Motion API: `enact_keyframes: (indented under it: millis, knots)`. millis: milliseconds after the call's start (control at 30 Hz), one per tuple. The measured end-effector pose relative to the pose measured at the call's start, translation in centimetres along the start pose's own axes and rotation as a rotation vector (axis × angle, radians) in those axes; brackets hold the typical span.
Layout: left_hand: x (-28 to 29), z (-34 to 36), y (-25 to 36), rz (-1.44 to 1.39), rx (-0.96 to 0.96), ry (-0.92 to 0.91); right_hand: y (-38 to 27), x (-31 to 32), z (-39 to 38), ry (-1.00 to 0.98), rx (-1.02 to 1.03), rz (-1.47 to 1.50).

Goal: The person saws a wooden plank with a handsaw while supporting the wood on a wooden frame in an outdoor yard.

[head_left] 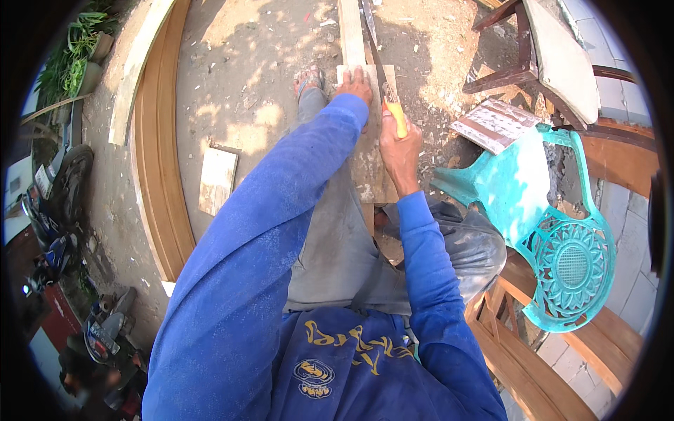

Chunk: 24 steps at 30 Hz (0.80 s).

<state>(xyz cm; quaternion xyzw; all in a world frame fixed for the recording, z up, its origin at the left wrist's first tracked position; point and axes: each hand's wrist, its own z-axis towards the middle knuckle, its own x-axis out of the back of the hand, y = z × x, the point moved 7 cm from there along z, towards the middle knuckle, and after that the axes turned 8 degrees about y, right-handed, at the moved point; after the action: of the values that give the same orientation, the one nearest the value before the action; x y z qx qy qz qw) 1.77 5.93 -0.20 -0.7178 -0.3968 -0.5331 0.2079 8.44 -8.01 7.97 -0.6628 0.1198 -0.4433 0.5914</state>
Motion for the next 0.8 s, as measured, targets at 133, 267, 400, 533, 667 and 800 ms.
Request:
enact_keyframes:
  millis: [133,267,400,533,667,800]
  knots:
    - [-0.1,1.0,-1.3,0.055,-0.002,-0.028,-1.4,-0.7,0.1,-0.064,-0.052,0.045]
    - [-0.2,0.9,-1.3,0.045,0.0,-0.047,-1.4,-0.3,0.6,-0.076,-0.071,0.049]
    - [0.2,1.0,-1.8,0.04,-0.004,-0.045,-1.4,-0.6,0.6,-0.074,-0.07,0.071]
    - [0.5,0.5,-1.0,0.006,0.041,-0.087,-0.7,-0.7,0.6,-0.105,-0.097,0.132]
    - [0.6,0.3,0.3,0.007,0.068,-0.074,0.6,-0.6,0.7,-0.079,-0.106,0.115]
    - [0.3,0.1,-1.5,0.03,0.071,0.06,-0.3,-1.2,0.0,-0.115,-0.11,0.091]
